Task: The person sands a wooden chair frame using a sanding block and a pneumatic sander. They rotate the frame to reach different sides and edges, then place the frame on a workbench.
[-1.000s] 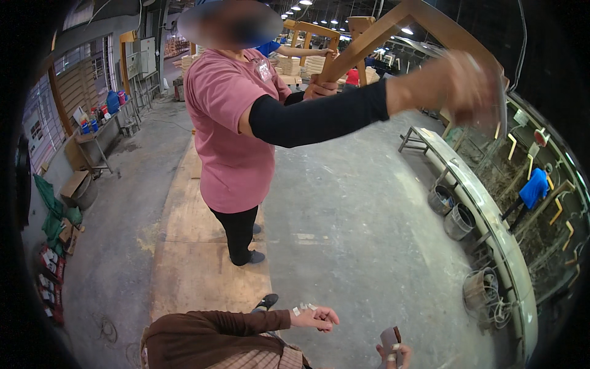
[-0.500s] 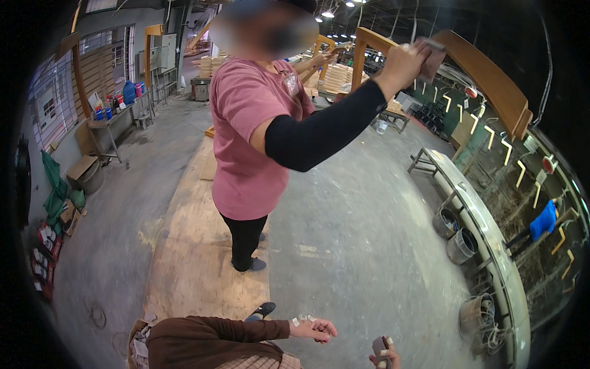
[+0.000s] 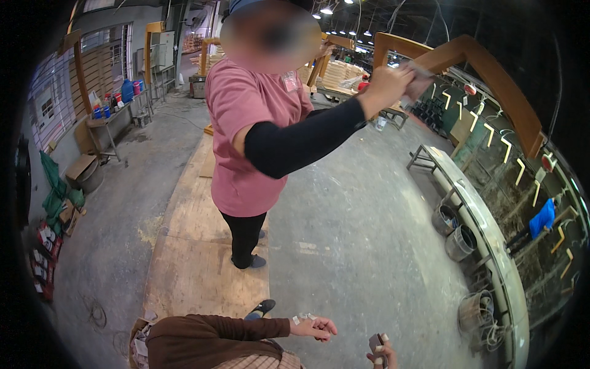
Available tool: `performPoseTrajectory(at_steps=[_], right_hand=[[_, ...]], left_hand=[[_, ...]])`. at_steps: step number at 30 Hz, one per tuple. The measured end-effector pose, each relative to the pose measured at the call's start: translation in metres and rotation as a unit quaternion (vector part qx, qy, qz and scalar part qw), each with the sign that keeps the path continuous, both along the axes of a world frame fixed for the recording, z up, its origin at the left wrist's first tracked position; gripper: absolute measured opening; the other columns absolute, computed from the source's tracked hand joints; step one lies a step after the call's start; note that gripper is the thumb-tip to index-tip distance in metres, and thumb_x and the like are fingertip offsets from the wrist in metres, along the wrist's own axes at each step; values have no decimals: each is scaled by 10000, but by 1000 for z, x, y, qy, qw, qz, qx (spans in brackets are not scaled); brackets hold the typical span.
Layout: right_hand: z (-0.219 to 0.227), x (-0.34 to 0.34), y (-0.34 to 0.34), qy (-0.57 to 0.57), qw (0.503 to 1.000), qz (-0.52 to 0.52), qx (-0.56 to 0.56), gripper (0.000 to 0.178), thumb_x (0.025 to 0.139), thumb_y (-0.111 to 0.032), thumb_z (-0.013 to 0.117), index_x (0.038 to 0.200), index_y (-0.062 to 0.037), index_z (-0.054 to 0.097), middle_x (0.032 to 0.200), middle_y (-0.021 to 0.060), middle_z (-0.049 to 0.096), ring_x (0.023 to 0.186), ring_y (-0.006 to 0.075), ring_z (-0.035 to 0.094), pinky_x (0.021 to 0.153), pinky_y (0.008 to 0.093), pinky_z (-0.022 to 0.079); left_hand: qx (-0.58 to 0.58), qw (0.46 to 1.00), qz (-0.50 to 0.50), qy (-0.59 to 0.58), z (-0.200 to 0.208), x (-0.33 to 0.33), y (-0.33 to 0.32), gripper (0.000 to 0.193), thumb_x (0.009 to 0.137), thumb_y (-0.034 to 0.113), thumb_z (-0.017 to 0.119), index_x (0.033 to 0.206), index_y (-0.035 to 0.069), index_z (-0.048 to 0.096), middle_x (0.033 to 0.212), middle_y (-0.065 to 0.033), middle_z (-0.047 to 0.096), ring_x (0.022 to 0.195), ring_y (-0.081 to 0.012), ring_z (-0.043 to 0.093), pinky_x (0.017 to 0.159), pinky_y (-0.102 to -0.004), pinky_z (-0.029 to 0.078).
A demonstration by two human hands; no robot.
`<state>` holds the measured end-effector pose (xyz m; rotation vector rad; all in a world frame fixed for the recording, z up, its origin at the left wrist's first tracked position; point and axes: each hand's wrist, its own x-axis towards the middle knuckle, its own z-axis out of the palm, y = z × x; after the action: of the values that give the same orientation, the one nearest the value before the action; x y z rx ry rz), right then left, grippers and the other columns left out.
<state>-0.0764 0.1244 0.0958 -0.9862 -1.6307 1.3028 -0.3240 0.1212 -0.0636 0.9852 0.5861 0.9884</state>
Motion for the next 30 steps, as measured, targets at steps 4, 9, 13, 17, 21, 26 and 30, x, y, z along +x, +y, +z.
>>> performPoseTrajectory(at_steps=[4, 9, 13, 17, 21, 26, 30], right_hand=[[1, -3, -3, -10, 1000, 2, -9, 338, 898, -296, 601, 1112, -36, 585, 1275, 164, 515, 1157, 304, 511, 872, 418, 492], [3, -9, -3, -25, 1000, 8, -1, 331, 901, -305, 597, 1093, -36, 599, 1278, 161, 513, 1165, 305, 506, 863, 402, 495], [2, -10, -2, -15, 1000, 27, -2, 306, 907, -281, 591, 1093, -39, 601, 1276, 155, 516, 1161, 292, 508, 855, 391, 495], [-2, -8, -4, -20, 999, 29, 6, 274, 920, -252, 574, 1094, -43, 597, 1269, 148, 523, 1150, 270, 513, 849, 384, 495], [-7, -4, -4, -37, 998, 39, 11, 260, 927, -238, 564, 1104, -49, 589, 1261, 140, 530, 1132, 257, 521, 845, 377, 488], [-11, -3, -4, -36, 998, 44, 7, 281, 933, -264, 553, 1119, -55, 582, 1241, 127, 542, 1137, 251, 513, 850, 373, 473], [-15, -4, -4, -66, 996, 57, 23, 300, 940, -288, 534, 1126, -57, 580, 1237, 122, 543, 1150, 247, 501, 857, 379, 467]], left_hand=[[-3, 1000, -3, 6, -2, 1, -1, 328, 915, 253, 594, 1162, 51, 518, 883, -5, 603, 791, -70, 550, 720, -235, 465], [-3, 1000, 0, 15, -1, -1, -3, 327, 914, 254, 594, 1161, 53, 520, 886, -9, 606, 796, -72, 557, 716, -236, 470], [3, 999, 11, 53, 4, -5, -4, 330, 916, 256, 591, 1164, 51, 519, 893, -15, 608, 800, -78, 560, 720, -242, 473], [20, 998, 45, 46, 15, -20, 4, 323, 922, 251, 582, 1167, 51, 518, 914, -20, 607, 820, -86, 562, 727, -251, 472], [46, 995, 66, 57, 25, -34, 12, 311, 927, 245, 575, 1167, 55, 518, 931, -23, 604, 842, -94, 563, 735, -256, 468], [25, 998, 45, 34, 26, -26, 8, 300, 927, 236, 576, 1159, 54, 521, 928, -20, 603, 838, -92, 559, 738, -255, 467], [9, 999, 27, 38, 19, -18, 2, 302, 922, 231, 585, 1157, 52, 523, 933, -21, 605, 839, -90, 560, 745, -251, 467]])
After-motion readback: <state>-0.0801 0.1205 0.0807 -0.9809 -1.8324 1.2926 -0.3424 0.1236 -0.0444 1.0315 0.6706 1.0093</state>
